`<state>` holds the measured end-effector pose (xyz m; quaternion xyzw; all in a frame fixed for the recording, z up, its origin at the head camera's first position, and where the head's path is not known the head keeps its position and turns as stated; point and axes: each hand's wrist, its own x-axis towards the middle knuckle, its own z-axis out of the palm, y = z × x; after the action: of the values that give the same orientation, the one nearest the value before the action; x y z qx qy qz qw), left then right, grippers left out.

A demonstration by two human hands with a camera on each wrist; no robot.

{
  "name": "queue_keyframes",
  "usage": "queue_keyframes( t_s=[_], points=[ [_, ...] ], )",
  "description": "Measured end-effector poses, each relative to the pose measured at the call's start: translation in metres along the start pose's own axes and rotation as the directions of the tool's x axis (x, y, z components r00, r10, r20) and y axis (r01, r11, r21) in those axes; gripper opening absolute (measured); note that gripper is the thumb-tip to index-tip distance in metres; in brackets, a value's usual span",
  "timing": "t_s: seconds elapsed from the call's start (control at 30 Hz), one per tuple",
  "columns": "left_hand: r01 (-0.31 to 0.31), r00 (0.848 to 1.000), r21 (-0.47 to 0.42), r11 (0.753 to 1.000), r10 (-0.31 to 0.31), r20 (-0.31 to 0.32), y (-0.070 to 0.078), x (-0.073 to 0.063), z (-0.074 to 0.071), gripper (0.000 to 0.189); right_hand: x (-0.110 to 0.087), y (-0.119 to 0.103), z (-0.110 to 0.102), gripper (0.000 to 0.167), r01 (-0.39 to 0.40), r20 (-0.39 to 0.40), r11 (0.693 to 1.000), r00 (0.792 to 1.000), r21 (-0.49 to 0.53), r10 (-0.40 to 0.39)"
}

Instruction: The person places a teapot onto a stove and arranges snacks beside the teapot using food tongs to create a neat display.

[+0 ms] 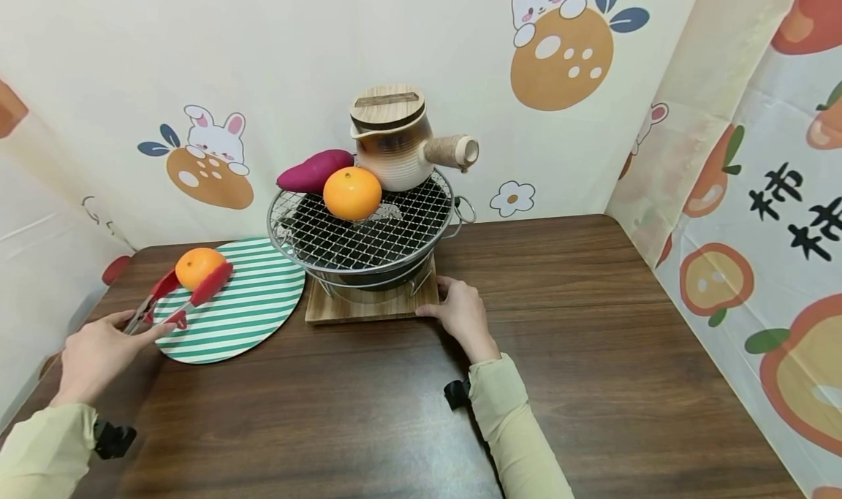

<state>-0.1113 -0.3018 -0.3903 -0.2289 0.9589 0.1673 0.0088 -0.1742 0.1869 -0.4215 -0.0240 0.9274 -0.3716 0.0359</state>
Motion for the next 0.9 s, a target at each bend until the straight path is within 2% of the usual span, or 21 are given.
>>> queue_keyframes(
  t_s=[0.23, 0.47, 0.53, 0.9],
  points=[
    [-0.001, 1.000, -0.005, 1.000, 0.001, -0.029, 0.0023, -0.0018, -0.0041, 0.100, 0.0000, 0.0002, 0.0002, 0.070, 0.007, -0.001, 1.000, 1.000, -0.006, -0.007],
    [-0.062, 0.994, 0.002, 0.998, 0.062, -0.087, 0.0041, -0.0037, -0.0073, 0.096, 0.0002, 0.0005, -0.0003, 0.070, 0.001, 0.003, 1.000, 1.000, -0.003, -0.001],
    [-0.069, 0.994, 0.001, 0.998, 0.069, -0.090, 0.0046, -0.0041, -0.0078, 0.095, 0.0003, 0.0006, -0.0003, 0.070, 0.001, 0.002, 1.000, 1.000, -0.002, -0.001],
    [-0.016, 0.999, -0.014, 1.000, 0.015, -0.046, 0.0070, -0.0035, -0.0063, 0.096, 0.0004, 0.0010, -0.0003, 0.070, 0.008, 0.000, 1.000, 1.000, 0.000, -0.008]
  ],
)
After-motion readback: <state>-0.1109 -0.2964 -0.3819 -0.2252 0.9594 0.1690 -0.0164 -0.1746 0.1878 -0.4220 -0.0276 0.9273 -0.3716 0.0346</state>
